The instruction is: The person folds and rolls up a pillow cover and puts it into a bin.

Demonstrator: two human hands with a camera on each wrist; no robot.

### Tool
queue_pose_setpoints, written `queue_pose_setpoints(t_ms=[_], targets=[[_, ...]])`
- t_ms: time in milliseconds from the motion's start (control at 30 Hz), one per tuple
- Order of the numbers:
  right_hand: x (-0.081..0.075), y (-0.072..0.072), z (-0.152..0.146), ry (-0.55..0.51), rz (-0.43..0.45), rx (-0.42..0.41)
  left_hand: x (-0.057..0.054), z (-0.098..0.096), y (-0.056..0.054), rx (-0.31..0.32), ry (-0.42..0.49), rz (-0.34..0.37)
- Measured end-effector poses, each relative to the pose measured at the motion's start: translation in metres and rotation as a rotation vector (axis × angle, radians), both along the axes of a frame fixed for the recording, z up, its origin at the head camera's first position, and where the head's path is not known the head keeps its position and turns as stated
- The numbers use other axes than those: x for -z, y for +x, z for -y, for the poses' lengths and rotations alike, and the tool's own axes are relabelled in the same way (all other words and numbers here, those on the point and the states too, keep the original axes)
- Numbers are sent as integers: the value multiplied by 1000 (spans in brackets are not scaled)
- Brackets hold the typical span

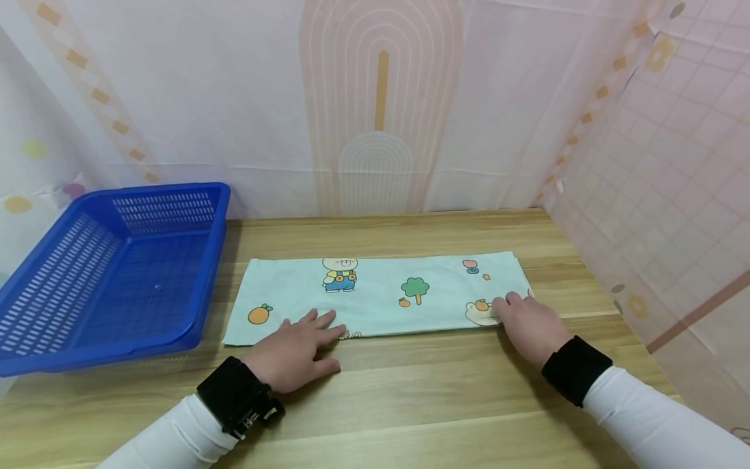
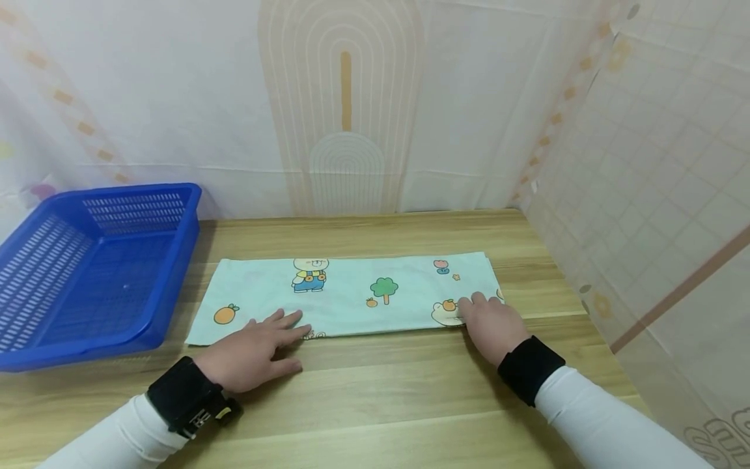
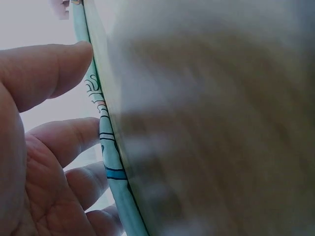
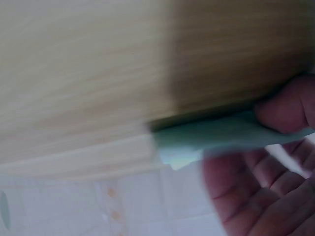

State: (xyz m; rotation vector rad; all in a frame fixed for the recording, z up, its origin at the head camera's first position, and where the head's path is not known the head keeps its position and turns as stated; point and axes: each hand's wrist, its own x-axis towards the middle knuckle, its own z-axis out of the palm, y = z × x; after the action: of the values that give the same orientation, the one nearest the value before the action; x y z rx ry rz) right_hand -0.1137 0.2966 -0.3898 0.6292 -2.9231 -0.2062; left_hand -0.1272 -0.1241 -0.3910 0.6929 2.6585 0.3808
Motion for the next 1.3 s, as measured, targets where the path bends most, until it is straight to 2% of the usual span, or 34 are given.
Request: queue_pose_setpoints(t_ms=[100,400,567,767,1033,1167,1300], targets=[[1,-4,-6,21,12,3,0,1,-1,-1,-7,1],[3,-14,-15,158,-43,-65,-1,-2,-5,0,-7,10],[2,-12,-17,214,-2,-84,0,-3,-6,1,-15,7],[-7,-9,-18,215,74,-73,0,-2,-6,6,-15,-1],[-10,-12,-19,165,28,-5,0,0,-6,4,-18,-9],[-9,-10,-19,166,-9,-16,0,0,-6,8,-12,-9],[-7,-9,-17,146,1,-13,1,0,-6,10,-8,-16]])
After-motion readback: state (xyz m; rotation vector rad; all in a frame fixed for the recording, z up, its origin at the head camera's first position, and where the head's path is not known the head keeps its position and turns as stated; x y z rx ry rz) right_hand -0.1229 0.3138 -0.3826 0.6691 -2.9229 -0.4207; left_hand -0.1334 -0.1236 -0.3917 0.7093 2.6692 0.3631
